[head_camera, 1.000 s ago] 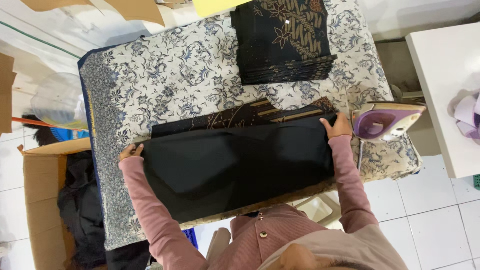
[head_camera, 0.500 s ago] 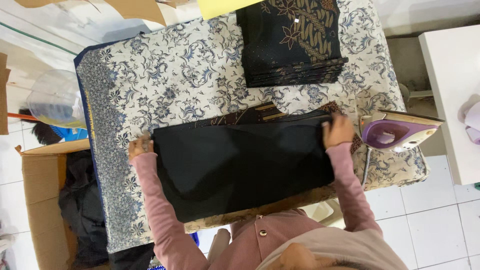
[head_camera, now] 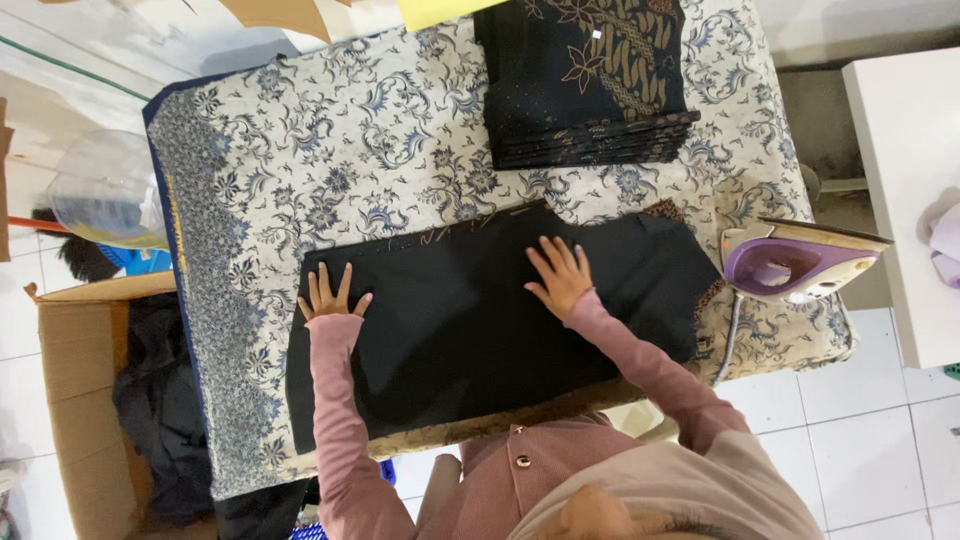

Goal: The person irons a stack of black patterned fabric pieces on a table, then unfolds and irons a larger black fabric piece. The person folds the ironed fabric and places it on top of the stack.

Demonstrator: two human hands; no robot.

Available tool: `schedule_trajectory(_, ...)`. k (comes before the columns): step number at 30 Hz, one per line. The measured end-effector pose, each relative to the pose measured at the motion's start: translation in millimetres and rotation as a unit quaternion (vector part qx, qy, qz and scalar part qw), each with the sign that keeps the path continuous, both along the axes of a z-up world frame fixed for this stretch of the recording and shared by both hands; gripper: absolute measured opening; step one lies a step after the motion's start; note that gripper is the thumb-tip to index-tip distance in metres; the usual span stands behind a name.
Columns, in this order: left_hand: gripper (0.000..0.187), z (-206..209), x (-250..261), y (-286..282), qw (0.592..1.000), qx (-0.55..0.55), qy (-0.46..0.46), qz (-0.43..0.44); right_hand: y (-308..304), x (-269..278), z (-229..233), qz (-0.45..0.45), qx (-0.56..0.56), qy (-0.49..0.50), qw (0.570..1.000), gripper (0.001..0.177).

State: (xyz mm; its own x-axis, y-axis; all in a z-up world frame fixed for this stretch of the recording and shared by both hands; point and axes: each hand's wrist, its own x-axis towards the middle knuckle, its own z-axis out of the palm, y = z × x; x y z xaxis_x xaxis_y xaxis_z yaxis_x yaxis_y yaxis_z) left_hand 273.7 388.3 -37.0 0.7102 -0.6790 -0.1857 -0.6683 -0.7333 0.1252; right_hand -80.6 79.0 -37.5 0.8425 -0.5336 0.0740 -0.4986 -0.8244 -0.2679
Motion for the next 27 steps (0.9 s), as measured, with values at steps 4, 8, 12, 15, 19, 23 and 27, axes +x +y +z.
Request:
schedule_trajectory(4,0.085,-17,-4,-4,1.0,0.022,-0.014,0.005,0,22,-14,0.016,-0.016,0.03,0.999,0.073)
schedule_trajectory(8,0.09,-23,-2,-5,0.999,0.029,-0.02,0.008,-12,35,-19,0.02,-0.043,0.056,0.997,0.076)
schedule_trajectory(12,0.091,-24,4,-13,0.998,0.053,-0.023,0.011,-20,35,-21,0.005,-0.012,0.047,0.999,0.076)
schedule_trajectory(15,0.088,-22,4,-16,0.998,0.052,-0.022,0.016,-21,37,-24,-0.004,-0.011,0.049,0.999,0.076)
schedule_trajectory(19,0.088,-17,8,-26,0.999,0.03,-0.012,0.031,-29,43,-21,-0.021,-0.003,0.041,0.999,0.075)
schedule_trajectory(23,0.085,0,12,-34,0.999,0.044,-0.008,0.025,-30,48,-6,-0.024,0.006,0.058,0.998,0.077)
schedule_trajectory(27,0.083,27,-19,-45,0.982,-0.023,-0.177,-0.063,-5,65,16,0.009,-0.091,0.068,0.993,0.076)
